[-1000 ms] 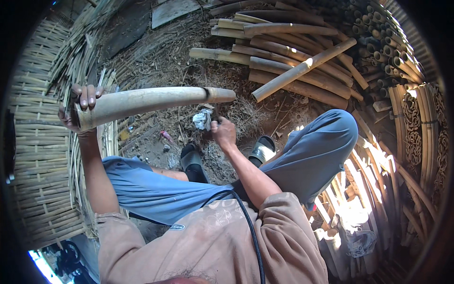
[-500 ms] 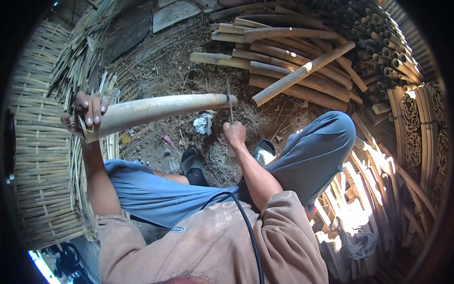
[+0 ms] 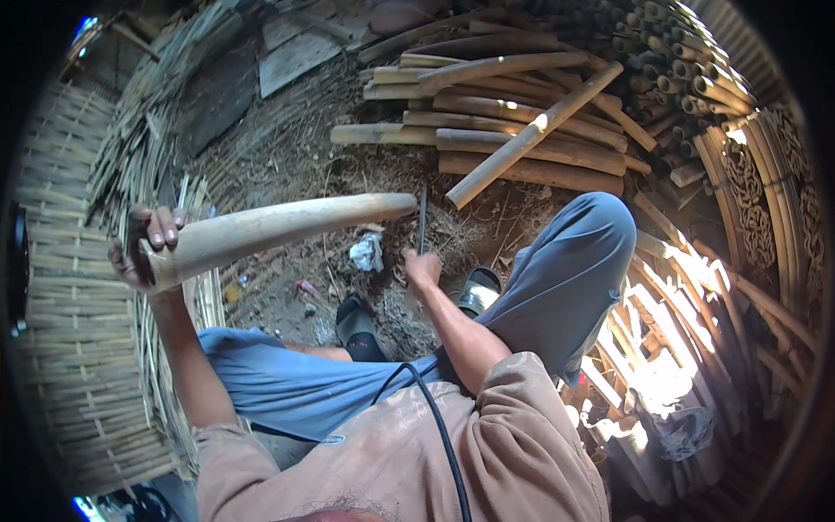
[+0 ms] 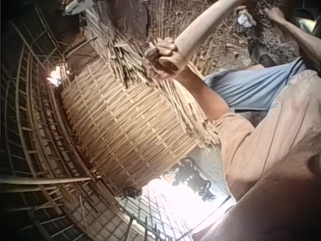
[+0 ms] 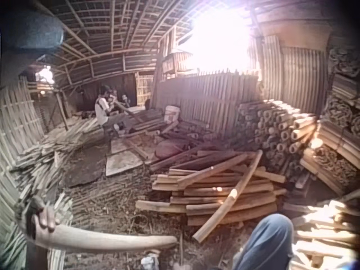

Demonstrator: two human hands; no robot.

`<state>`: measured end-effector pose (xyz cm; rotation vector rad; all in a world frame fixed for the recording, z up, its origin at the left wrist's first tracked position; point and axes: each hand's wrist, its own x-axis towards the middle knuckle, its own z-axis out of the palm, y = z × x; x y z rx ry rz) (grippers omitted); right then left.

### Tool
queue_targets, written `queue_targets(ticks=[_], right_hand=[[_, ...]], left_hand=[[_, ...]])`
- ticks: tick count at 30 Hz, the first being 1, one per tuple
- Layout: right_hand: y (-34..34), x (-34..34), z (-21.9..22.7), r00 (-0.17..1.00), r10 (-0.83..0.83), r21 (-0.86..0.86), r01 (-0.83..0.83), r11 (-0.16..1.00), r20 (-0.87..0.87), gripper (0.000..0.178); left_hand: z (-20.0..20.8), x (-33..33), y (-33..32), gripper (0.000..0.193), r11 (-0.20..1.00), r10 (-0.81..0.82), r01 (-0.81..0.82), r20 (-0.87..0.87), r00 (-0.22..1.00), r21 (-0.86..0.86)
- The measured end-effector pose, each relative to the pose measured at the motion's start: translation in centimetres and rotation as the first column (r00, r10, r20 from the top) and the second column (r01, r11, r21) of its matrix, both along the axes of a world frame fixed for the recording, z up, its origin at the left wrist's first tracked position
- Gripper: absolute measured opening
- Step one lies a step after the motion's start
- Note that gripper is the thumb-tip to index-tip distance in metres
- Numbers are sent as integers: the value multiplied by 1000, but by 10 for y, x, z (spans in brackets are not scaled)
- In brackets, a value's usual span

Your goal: Using a large knife to shave and smooth the outer surface of a bamboo stalk.

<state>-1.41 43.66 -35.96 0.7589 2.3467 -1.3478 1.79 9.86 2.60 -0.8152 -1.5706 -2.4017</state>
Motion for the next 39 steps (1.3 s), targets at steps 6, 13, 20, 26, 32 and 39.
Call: queue_targets(ticks=[6,13,20,26,32,39], right_hand=[[-8,4,4,997,19,-35,-16,999,70,49],[-16,8,19,999,38,-39,-38,999,-16,49],[-1,14,22,995,90,-153,-94,984,-34,47],[18,1,93,952,40,-276,-129,952,-304,44],[123,-17,227,706,-88,-392,-281,876,-703,23],[298,75,327,648,-389,-399,139,906,-656,22]], left_hand=[[80,13,39,66,996,79,-83,-87,993,-44],[173,4,61,70,686,718,-665,-128,685,295],[44,-164,181,47,407,632,-842,-557,539,-353],[-31,-141,173,42,493,474,-645,-441,762,-584],[-74,-181,79,27,471,814,-802,-168,555,-367],[-227,-223,-44,22,286,912,-791,-100,398,-541]])
